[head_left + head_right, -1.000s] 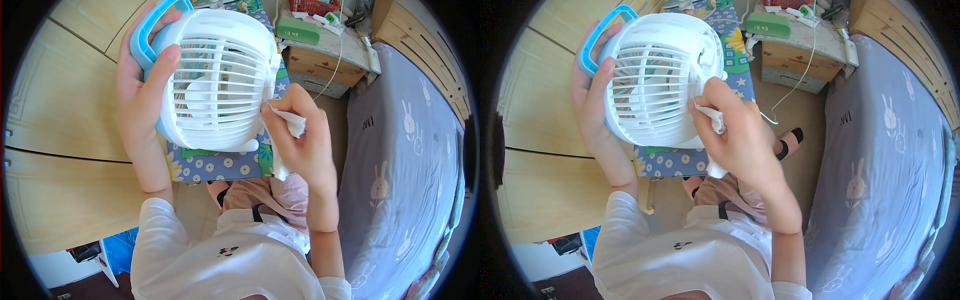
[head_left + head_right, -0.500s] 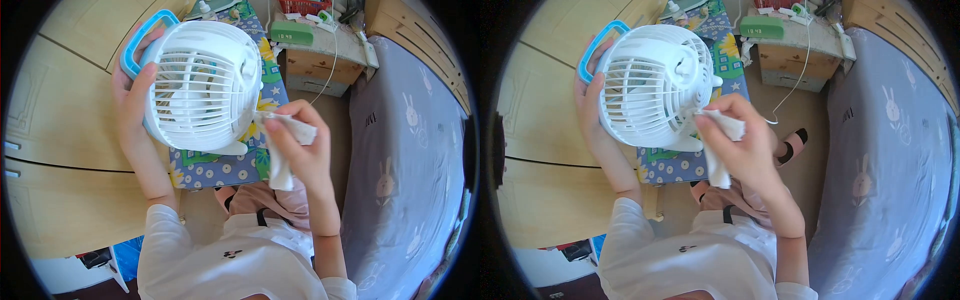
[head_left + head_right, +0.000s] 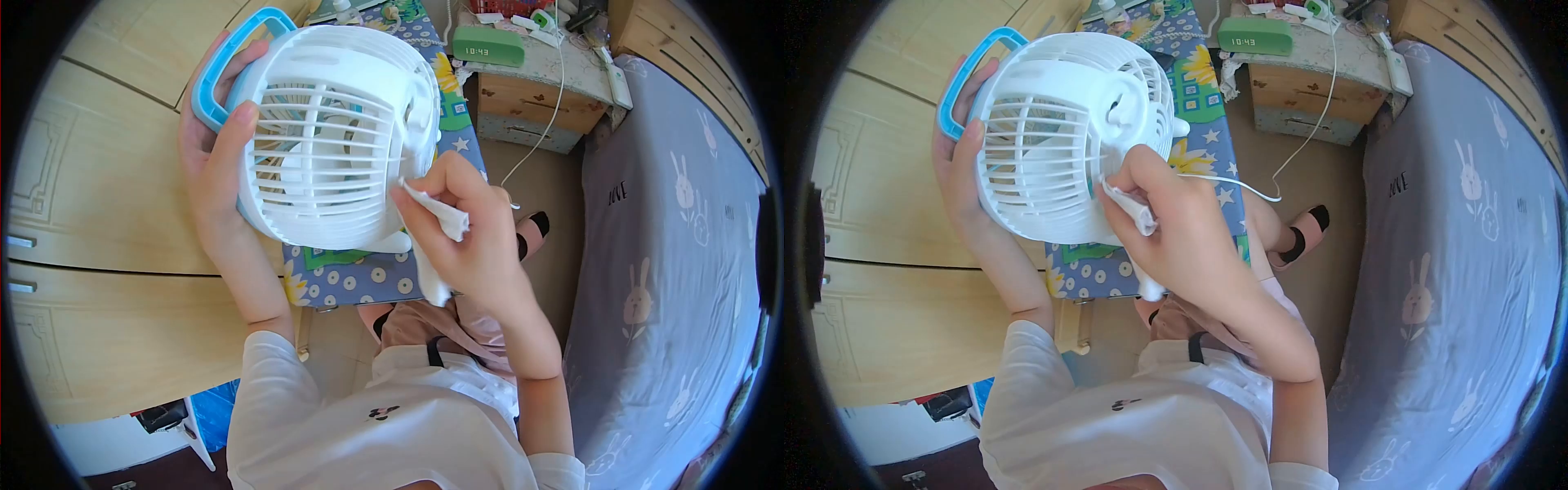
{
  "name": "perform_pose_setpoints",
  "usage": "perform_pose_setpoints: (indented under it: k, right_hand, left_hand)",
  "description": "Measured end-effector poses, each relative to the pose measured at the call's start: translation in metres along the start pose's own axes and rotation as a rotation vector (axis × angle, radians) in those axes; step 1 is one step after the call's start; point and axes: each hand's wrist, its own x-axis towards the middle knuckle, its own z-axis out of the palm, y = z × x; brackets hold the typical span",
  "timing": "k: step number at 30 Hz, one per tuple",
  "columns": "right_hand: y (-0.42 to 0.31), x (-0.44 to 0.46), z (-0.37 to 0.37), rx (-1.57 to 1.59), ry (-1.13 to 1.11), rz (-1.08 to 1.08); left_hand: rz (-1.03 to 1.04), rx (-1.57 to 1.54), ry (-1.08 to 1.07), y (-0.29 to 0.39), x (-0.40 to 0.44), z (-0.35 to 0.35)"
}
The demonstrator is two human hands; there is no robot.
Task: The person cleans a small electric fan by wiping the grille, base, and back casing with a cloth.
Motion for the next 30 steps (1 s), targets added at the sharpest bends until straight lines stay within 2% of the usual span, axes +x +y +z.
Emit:
perform_pose_setpoints:
  k: [1,3,5,7,11,14,15,17,18,20,21,23,25,30]
  right_hand:
    - [-0.001,0.003,-0.007,-0.002,0.001,0.001]
    - [-0.003,0.015,-0.024,-0.028,-0.252,-0.059]
    - [-0.005,0.02,-0.024,-0.061,-0.274,-0.056]
    - [-0.002,0.018,-0.013,-0.046,-0.019,-0.062]
    - [0.004,0.005,0.001,-0.056,0.059,-0.13]
    - [0.003,0.004,-0.008,-0.077,-0.13,-0.169]
    - [-0.001,0.009,-0.018,-0.08,-0.124,-0.172]
    - [-0.015,0.021,-0.042,-0.214,-0.475,-0.071]
    - [-0.013,0.018,-0.049,-0.215,-0.473,-0.074]
    - [-0.007,0.013,-0.059,0.032,-0.201,0.058]
    - [-0.005,0.007,-0.056,0.031,-0.202,0.057]
    - [0.002,-0.007,-0.04,0.306,-0.006,0.185]
    - [0.007,-0.013,-0.025,0.343,0.009,0.214]
    - [0.017,-0.008,-0.005,0.381,0.043,0.121]
  left_hand:
    - [0.014,-0.012,-0.017,-0.001,0.0,0.0]
    - [-0.006,-0.037,-0.023,0.001,0.002,0.004]
    - [-0.023,-0.057,-0.025,0.001,0.003,0.003]
    - [-0.005,-0.048,-0.062,-0.002,0.006,-0.001]
    - [-0.013,-0.04,-0.033,-0.002,0.004,0.0]
    - [-0.016,-0.025,-0.026,0.001,0.004,0.003]
    - [-0.006,-0.009,-0.047,0.0,0.005,0.002]
    - [0.007,0.007,-0.066,-0.001,0.004,0.002]
    - [-0.017,-0.038,-0.061,-0.002,0.005,0.003]
    - [-0.028,-0.085,-0.058,-0.004,0.011,0.002]
    - [-0.019,-0.086,-0.073,-0.005,0.011,0.0]
    - [-0.025,-0.086,-0.089,-0.007,0.009,0.0]
    - [-0.033,-0.091,-0.074,-0.006,0.01,0.003]
    - [-0.002,-0.063,-0.097,-0.006,0.011,0.0]
